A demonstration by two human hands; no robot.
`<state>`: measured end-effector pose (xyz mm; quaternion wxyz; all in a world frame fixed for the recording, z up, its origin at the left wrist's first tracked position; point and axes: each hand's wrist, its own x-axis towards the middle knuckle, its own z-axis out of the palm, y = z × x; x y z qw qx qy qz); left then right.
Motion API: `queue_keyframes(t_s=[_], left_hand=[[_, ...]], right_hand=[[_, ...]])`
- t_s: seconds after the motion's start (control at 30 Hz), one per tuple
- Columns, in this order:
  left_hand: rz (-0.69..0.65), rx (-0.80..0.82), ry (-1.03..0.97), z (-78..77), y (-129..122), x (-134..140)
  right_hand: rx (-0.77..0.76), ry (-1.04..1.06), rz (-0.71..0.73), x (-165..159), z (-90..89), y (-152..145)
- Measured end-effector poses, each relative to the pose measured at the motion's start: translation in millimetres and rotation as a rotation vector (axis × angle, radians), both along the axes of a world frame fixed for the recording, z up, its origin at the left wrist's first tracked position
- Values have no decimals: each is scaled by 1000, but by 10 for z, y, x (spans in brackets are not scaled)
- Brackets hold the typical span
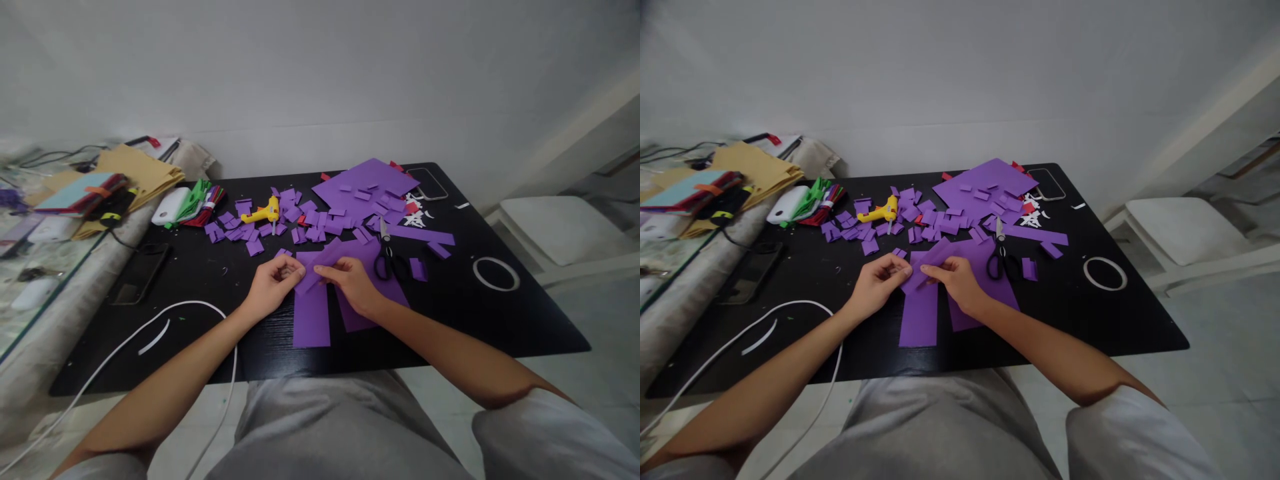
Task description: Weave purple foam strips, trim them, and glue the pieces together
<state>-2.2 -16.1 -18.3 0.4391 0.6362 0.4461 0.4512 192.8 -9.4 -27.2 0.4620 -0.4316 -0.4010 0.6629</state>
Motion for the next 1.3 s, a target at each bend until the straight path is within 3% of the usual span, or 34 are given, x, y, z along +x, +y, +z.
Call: queue_keyframes(t_s=[0.37,0.73,1.3], left_hand=[[-149,-24,43,-27,-6,-18],[-13,-47,13,18,6,-12],[22,-70,15,29,15,-10]], right_hand=[[119,-143,152,3,36,-56],[84,-139,154,38,108,-1],[108,-126,160,36,67,-5]])
